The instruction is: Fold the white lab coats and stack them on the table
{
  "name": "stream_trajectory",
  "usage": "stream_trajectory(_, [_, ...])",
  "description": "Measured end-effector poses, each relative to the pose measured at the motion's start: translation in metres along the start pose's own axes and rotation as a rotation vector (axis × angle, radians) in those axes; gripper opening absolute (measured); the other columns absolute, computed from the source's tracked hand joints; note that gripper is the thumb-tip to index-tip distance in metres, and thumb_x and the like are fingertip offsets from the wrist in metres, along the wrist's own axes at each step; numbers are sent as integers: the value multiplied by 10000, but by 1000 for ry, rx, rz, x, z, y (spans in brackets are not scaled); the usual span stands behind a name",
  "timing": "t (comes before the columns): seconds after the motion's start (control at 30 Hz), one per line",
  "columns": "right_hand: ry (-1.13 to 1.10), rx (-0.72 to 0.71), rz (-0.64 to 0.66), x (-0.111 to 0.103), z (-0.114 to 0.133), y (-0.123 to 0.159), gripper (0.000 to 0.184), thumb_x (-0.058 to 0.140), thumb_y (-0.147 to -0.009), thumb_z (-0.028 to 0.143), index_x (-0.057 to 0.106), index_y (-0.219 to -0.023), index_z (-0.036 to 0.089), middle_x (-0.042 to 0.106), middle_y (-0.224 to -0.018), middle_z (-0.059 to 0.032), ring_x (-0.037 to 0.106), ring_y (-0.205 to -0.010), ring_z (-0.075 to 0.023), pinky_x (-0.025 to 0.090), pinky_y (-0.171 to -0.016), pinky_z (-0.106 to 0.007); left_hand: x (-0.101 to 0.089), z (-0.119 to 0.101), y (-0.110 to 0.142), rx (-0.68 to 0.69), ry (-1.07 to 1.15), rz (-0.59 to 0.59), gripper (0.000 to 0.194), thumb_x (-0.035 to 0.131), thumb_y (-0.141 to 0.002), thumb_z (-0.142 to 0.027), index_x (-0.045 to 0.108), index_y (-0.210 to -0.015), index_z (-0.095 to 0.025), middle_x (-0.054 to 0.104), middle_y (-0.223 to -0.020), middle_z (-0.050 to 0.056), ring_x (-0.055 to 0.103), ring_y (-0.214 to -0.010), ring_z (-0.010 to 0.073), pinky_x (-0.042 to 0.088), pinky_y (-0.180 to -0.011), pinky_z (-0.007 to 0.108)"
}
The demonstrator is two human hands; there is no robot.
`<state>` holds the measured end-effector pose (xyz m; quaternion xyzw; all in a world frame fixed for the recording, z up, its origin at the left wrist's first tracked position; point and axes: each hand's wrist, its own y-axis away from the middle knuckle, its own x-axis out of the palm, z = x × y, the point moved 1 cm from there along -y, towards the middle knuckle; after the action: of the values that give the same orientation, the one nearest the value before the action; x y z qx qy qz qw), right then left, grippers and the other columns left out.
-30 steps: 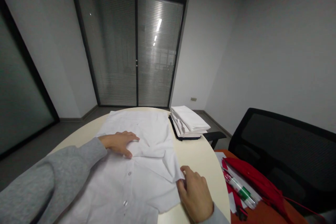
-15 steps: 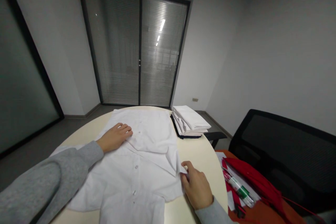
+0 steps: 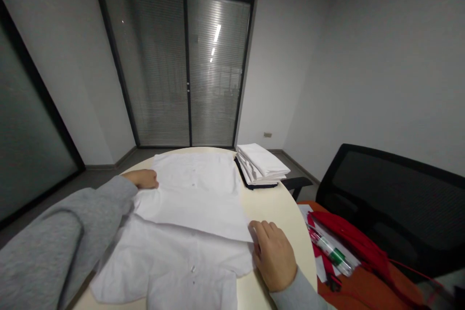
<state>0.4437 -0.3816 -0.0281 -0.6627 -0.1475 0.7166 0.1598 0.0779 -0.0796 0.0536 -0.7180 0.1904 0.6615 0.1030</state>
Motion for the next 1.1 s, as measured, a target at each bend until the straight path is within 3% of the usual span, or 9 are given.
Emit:
stream_trajectory(0.07, [-74, -48, -7, -2, 2, 0, 344, 579, -704, -29, 656, -925, 223, 624, -946, -50, 523, -910, -252, 345, -788, -355, 9, -12, -5, -40, -21, 37, 272, 732, -683, -376, 742, -765, -117, 768, -816, 172, 709, -870, 339, 526, -826, 398])
stream_trajectory(0.13, [-143, -73, 10, -4, 4, -1, 260, 607, -734, 5, 655, -875, 218, 608, -946, -50, 505, -903, -243, 339, -783, -355, 17, -38, -12, -5, 0, 21, 338, 663, -796, -403, 754, -956, -120, 772, -1037, 198, 695, -1001, 346, 505, -895, 420])
stream_trajectory(0.27, [-175, -40, 50, -4, 6, -2, 188, 633, -772, 48, 654, -864, 212, 607, -965, -55, 491, -905, -239, 336, -790, -362, 33, -125, -34, 234, 145, 17, 425, 447, -984, -460, 721, -1164, -188, 745, -1231, 114, 671, -1104, 243, 462, -982, 320])
stream_trajectory(0.4, [-178, -4, 99, 0, 5, -1, 204, 624, -783, 45, 649, -879, 223, 621, -959, -45, 502, -914, -240, 343, -805, -367, 57, -218, -57, 362, 264, 110, 396, 534, -949, -505, 768, -949, -185, 782, -1083, 101, 689, -1005, 238, 473, -904, 295])
stream_trajectory(0.5, [-161, 14, 128, 1, 4, -1, 184, 623, -797, 63, 641, -873, 230, 636, -940, -41, 516, -916, -246, 350, -817, -379, 70, -261, -75, 348, 349, 186, 364, 663, -857, -500, 726, -738, -162, 763, -843, 89, 684, -832, 237, 484, -759, 299])
stream_trajectory(0.63, [-180, 49, 142, 0, 5, -2, 221, 581, -787, 42, 629, -894, 228, 631, -957, -49, 546, -932, -249, 392, -825, -372, 77, -278, -96, 289, 515, 273, 398, 763, -761, -545, 682, -688, -162, 698, -698, 42, 624, -647, 196, 444, -582, 284])
stream_trajectory(0.77, [-190, 166, 103, 1, 3, -2, 367, 527, -804, 46, 614, -1125, 202, 609, -1099, -96, 591, -1017, -265, 453, -869, -368, 88, -276, -104, 220, 690, 311, 456, 761, -753, -601, 696, -751, -150, 669, -646, 38, 602, -586, 191, 427, -513, 282])
stream_trajectory(0.9, [-76, 293, 189, 5, -6, -2, 399, 542, -863, 153, 581, -1259, 179, 648, -1116, -130, 636, -1028, -314, 458, -874, -415, 96, -274, -102, 239, 848, 337, 436, 836, -691, -463, 748, -974, -143, 745, -796, 50, 688, -749, 223, 505, -611, 268])
stream_trajectory(1.1, [-55, 272, 231, 3, -17, 1, 231, 482, -918, 101, 631, -1027, 241, 690, -966, -53, 660, -929, -239, 412, -800, -345, 97, -264, -97, 443, 1095, 524, 812, 856, -642, -268, 611, -1411, -176, 782, -1111, 112, 720, -1026, 227, 555, -859, 300])
